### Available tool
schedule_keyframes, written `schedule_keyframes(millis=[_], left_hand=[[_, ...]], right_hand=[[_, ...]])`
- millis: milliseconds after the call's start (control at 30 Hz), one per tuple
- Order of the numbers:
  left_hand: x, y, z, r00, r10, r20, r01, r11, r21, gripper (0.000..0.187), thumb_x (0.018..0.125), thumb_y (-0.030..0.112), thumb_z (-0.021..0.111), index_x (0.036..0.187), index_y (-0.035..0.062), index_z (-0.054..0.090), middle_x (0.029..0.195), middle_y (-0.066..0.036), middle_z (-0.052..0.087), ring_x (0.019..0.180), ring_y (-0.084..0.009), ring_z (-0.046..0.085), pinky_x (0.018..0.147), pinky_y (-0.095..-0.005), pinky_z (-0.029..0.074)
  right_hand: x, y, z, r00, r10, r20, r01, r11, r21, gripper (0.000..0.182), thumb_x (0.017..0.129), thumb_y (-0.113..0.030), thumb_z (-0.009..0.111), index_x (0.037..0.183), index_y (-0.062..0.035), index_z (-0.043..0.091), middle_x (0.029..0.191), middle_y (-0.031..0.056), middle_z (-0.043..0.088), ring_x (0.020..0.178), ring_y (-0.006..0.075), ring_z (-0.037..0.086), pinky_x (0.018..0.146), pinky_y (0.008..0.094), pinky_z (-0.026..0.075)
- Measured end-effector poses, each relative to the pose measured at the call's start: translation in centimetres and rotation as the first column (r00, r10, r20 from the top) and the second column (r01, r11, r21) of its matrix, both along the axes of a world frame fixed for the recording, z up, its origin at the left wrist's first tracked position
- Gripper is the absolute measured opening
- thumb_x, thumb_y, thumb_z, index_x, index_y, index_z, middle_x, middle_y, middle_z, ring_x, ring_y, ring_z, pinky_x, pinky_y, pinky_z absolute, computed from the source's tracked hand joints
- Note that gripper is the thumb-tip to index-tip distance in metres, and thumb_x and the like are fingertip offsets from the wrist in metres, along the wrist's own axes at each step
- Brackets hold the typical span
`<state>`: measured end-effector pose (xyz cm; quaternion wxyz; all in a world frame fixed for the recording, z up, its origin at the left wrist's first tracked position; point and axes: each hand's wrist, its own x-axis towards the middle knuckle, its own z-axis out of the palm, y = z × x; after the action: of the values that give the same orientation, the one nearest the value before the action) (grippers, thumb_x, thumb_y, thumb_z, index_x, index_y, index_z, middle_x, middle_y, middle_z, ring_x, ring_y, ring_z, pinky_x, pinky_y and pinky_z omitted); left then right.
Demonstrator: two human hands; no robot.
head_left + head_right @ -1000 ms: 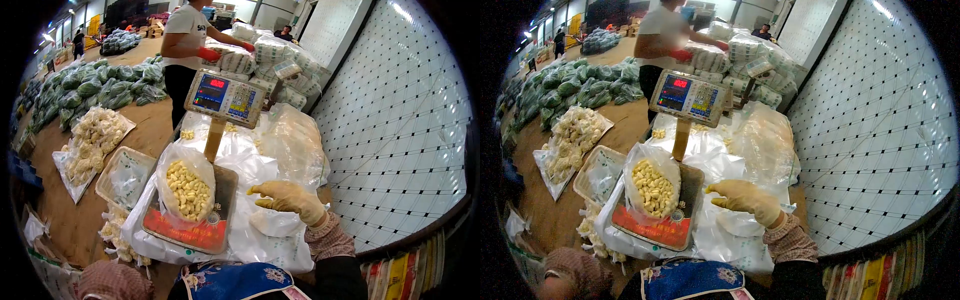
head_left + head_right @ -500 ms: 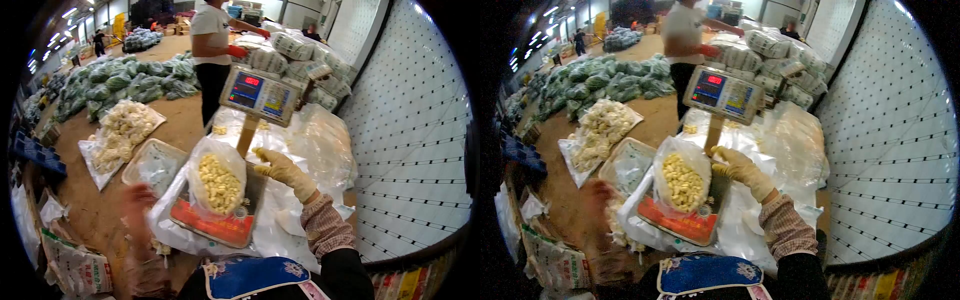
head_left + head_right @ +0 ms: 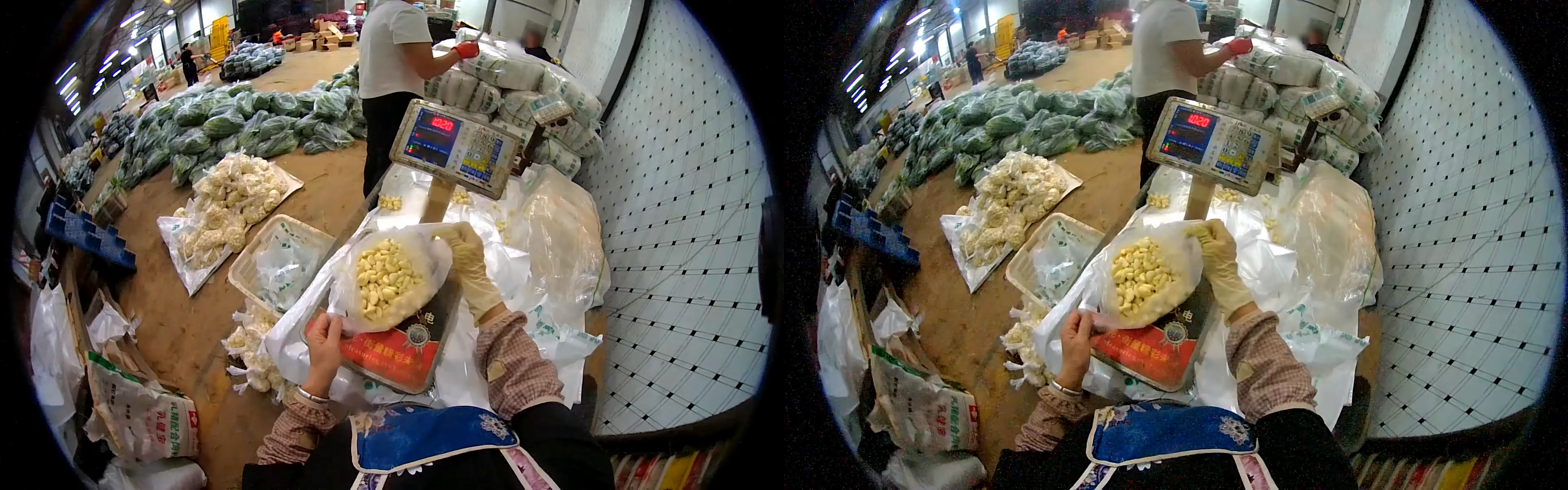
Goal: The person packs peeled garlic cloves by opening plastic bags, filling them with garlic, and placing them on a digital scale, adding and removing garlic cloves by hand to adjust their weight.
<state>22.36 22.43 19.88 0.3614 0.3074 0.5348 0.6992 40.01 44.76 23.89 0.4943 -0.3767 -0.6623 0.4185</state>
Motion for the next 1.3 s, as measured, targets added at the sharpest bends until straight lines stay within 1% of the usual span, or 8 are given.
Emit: schedule_keyframes(millis=[133, 267, 633, 833, 1000, 1133, 1200, 1300], left_hand=[[-0.8, 1.7, 2.1, 0.936, 0.190, -0.296, -0.122, 0.965, 0.231, 0.012, 0.086, 0.009, 0.047, 0.077, 0.0029, 0.050, 0.072, -0.001, 0.051, 0.062, -0.0058, 0.046, 0.058, -0.0204, 0.040], [-0.9, 1.4, 10.1, 0.987, 0.108, -0.116, -0.060, 0.933, 0.354, 0.005, 0.084, 0.004, 0.046, 0.089, 0.0032, 0.049, 0.098, -0.013, 0.057, 0.062, -0.0084, 0.048, 0.059, -0.0209, 0.041], [-0.2, 0.2, 12.6, 0.951, -0.175, 0.253, 0.076, 0.930, 0.360, 0.020, 0.073, -0.006, 0.053, 0.091, 0.0027, 0.048, 0.074, -0.004, 0.056, 0.055, -0.0082, 0.050, 0.050, -0.0190, 0.040], [0.5, -0.4, 13.7, 0.928, 0.177, -0.327, 0.036, 0.832, 0.553, 0.011, 0.075, -0.005, 0.054, 0.082, 0.0042, 0.055, 0.109, -0.012, 0.049, 0.092, -0.0177, 0.050, 0.080, -0.0278, 0.039], [2.4, 1.3, 7.3, 0.955, -0.296, 0.006, 0.259, 0.848, 0.461, 0.048, 0.077, -0.010, 0.047, 0.122, 0.0058, 0.038, 0.122, -0.014, 0.042, 0.109, -0.0245, 0.045, 0.092, -0.0349, 0.036], [5.1, 0.7, 8.1, 0.567, -0.565, -0.599, 0.648, 0.755, -0.100, 0.070, 0.074, 0.009, 0.062, 0.131, 0.0063, 0.021, 0.119, -0.013, 0.043, 0.109, -0.0196, 0.043, 0.092, -0.0315, 0.034], [4.0, 1.1, 1.3, 0.327, -0.262, -0.908, 0.497, 0.865, -0.071, 0.048, 0.078, 0.021, 0.060, 0.118, 0.0031, 0.039, 0.107, -0.010, 0.050, 0.101, -0.0190, 0.048, 0.086, -0.0329, 0.040], [4.2, 0.9, 1.8, 0.740, -0.460, -0.490, 0.515, 0.857, -0.026, 0.044, 0.080, 0.024, 0.057, 0.116, 0.0042, 0.040, 0.095, -0.008, 0.052, 0.084, -0.0168, 0.052, 0.073, -0.0274, 0.043]], right_hand=[[1.9, -3.2, 4.3, 0.770, 0.067, -0.635, -0.244, 0.950, -0.194, 0.016, 0.084, -0.017, 0.051, 0.076, -0.0035, 0.048, 0.078, 0.0107, 0.059, 0.065, 0.0163, 0.055, 0.065, 0.0283, 0.049], [3.3, -7.2, 9.5, 0.778, 0.234, -0.584, -0.328, 0.943, -0.058, 0.016, 0.086, -0.018, 0.048, 0.080, -0.0042, 0.046, 0.074, 0.0101, 0.059, 0.057, 0.0114, 0.050, 0.054, 0.0226, 0.043], [5.3, -11.4, 10.9, 0.715, 0.285, -0.638, -0.404, 0.914, -0.044, 0.017, 0.082, -0.017, 0.056, 0.083, -0.0037, 0.044, 0.076, 0.0120, 0.061, 0.049, 0.0070, 0.047, 0.041, 0.0182, 0.035], [6.3, -13.9, 13.7, 0.881, 0.385, -0.274, -0.343, 0.920, 0.191, 0.015, 0.080, -0.011, 0.058, 0.082, -0.0023, 0.047, 0.070, 0.0104, 0.059, 0.056, 0.0126, 0.053, 0.052, 0.0255, 0.044], [4.6, -13.6, 10.9, 0.945, 0.308, 0.111, -0.324, 0.829, 0.456, 0.013, 0.072, -0.011, 0.066, 0.076, -0.0023, 0.057, 0.071, 0.0079, 0.056, 0.068, 0.0178, 0.054, 0.060, 0.0276, 0.043], [2.8, -13.6, 11.3, 0.838, 0.222, 0.498, -0.529, 0.554, 0.643, 0.016, 0.072, -0.018, 0.064, 0.076, -0.0042, 0.058, 0.075, 0.0075, 0.058, 0.082, 0.0239, 0.055, 0.072, 0.0332, 0.043], [1.1, -13.7, 9.9, 0.670, 0.254, 0.697, -0.737, 0.342, 0.584, 0.017, 0.074, -0.022, 0.060, 0.078, -0.0054, 0.059, 0.083, 0.0077, 0.059, 0.089, 0.0254, 0.054, 0.077, 0.0337, 0.043], [1.2, -14.0, 9.0, 0.744, 0.381, 0.549, -0.667, 0.474, 0.575, 0.020, 0.077, -0.023, 0.058, 0.085, -0.0046, 0.059, 0.091, 0.0106, 0.058, 0.091, 0.0254, 0.054, 0.079, 0.0308, 0.042]])
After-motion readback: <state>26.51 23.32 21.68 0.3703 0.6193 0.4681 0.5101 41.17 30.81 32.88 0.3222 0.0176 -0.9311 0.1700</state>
